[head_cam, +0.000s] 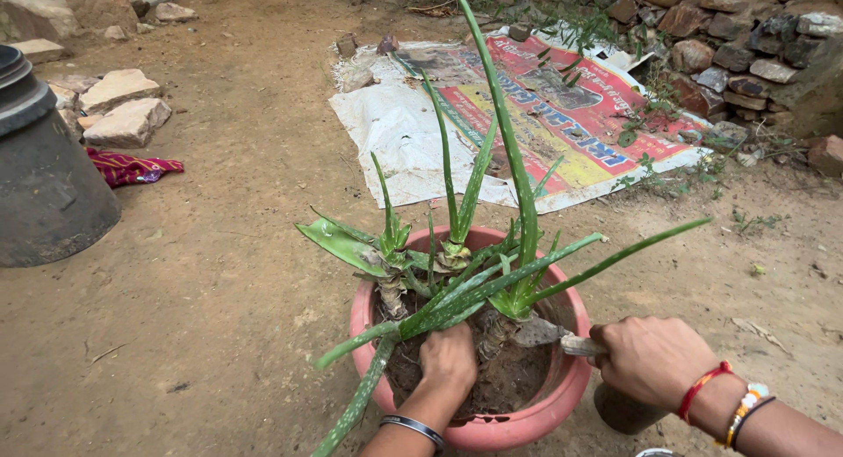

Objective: The person uses a trowel to loosen and move soil in a pink pot containing an aloe plant, adds more soil from a small cup, and firms the soil around the base of the plant by hand.

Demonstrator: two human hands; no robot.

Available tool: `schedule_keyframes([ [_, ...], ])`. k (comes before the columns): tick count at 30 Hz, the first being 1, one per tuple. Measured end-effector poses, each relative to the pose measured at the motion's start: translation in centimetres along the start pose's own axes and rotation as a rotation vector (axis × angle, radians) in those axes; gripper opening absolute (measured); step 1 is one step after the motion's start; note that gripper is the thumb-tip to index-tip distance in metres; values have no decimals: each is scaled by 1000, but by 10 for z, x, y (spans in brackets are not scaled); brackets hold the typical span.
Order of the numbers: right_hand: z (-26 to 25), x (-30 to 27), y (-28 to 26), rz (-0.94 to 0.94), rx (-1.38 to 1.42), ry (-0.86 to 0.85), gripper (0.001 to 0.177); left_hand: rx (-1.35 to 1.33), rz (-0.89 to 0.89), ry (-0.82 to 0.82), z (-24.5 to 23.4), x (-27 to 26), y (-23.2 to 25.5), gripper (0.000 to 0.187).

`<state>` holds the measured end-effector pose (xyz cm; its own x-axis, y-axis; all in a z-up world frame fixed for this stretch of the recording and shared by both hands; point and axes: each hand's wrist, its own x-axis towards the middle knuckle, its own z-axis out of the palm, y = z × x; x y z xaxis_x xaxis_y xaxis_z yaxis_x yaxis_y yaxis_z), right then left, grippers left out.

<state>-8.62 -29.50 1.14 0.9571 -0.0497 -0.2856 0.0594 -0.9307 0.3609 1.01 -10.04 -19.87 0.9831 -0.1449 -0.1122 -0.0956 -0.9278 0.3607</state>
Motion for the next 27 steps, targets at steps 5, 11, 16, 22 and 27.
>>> schedule_keyframes([
  [5,-3,-5,3,32,23,-31,29,4,83,-67,-25,-43,-2,26],
  [11,-5,-9,6,42,61,-5,28,38,526,212,-54,-119,-22,37],
  [16,-9,-10,3,57,65,-10,28,249,821,203,-54,-156,-81,37],
  [22,-18,-10,-7,52,12,9,30,380,813,-93,-44,-175,-114,27],
  [27,-22,-13,-11,62,0,11,30,401,757,-255,-40,-175,-107,20],
])
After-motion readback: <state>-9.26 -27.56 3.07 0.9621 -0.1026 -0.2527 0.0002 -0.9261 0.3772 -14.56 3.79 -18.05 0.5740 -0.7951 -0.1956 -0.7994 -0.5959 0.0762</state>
